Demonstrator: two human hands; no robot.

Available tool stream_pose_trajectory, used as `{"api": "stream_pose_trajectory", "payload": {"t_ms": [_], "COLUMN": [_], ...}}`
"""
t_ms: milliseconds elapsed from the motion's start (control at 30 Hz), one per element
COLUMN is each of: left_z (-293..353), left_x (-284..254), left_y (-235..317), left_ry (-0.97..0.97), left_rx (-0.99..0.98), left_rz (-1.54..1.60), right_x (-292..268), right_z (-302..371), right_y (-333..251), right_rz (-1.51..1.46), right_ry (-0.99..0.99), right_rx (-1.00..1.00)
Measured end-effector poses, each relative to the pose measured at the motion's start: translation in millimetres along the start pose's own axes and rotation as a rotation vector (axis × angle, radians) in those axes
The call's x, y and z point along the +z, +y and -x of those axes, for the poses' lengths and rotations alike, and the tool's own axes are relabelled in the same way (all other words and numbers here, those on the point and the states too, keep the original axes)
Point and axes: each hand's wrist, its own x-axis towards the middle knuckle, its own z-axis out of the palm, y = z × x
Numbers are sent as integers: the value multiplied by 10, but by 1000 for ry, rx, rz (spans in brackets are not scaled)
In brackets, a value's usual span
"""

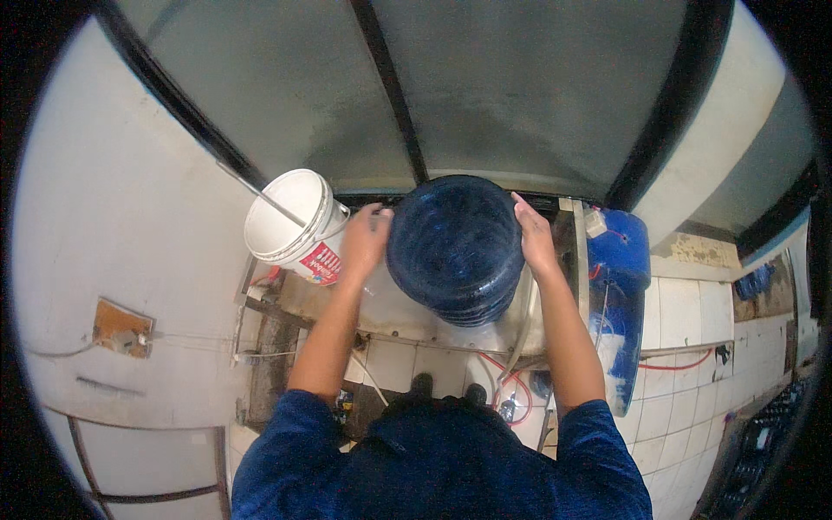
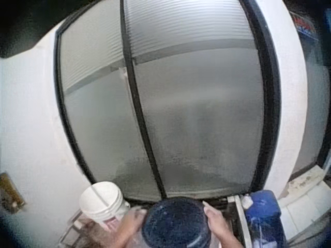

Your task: The person scrubs the exterior of large blue water jugs with a brush and water at a sink, then rinses and stacks them. The person repeats this process for multiple jugs, handling each one individually.

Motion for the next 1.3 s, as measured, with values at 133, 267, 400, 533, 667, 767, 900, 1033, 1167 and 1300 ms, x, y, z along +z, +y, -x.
{"api": "stream_pose_trajectory", "payload": {"t_ms": [133, 267, 400, 533, 667, 767, 900, 1033, 1167, 1300], "left_z": [163, -257, -208, -62, -164, -339, -512, -619, -682, -454], "left_x": [363, 396, 1485, 1332, 1168, 924, 559, 160, -578, -515], "left_y": [282, -333, -1936, -1147, -932, -586, -219, 46, 410, 484], "left_ry": [116, -357, -625, -694, -649, -578, -693, -727, -812, -934], "left_rx": [327, -169, 36, -544, -593, -94, 170, 241, 211, 206], "left_rz": [49, 832, 37, 709, 1262, 1478, 1342, 1413, 1567, 1552], "right_x": [-44, -155, -200, -156, 70, 264, 507, 556, 625, 1001], "right_z": [-15, 219, 721, 1150, 1187, 1244, 1253, 1414, 1742, 2188], "right_y": [235, 594, 1535, 2162, 2120, 2129, 2113, 1992, 1741, 1070], "right_rz": [-13, 110, -258, -729, -812, -827, -824, -797, -804, -1211], "right_ry": [123, 316, 456, 628, 692, 728, 765, 765, 766, 645], "right_rx": [40, 171, 333, 322, 321, 311, 286, 235, 224, 304]}}
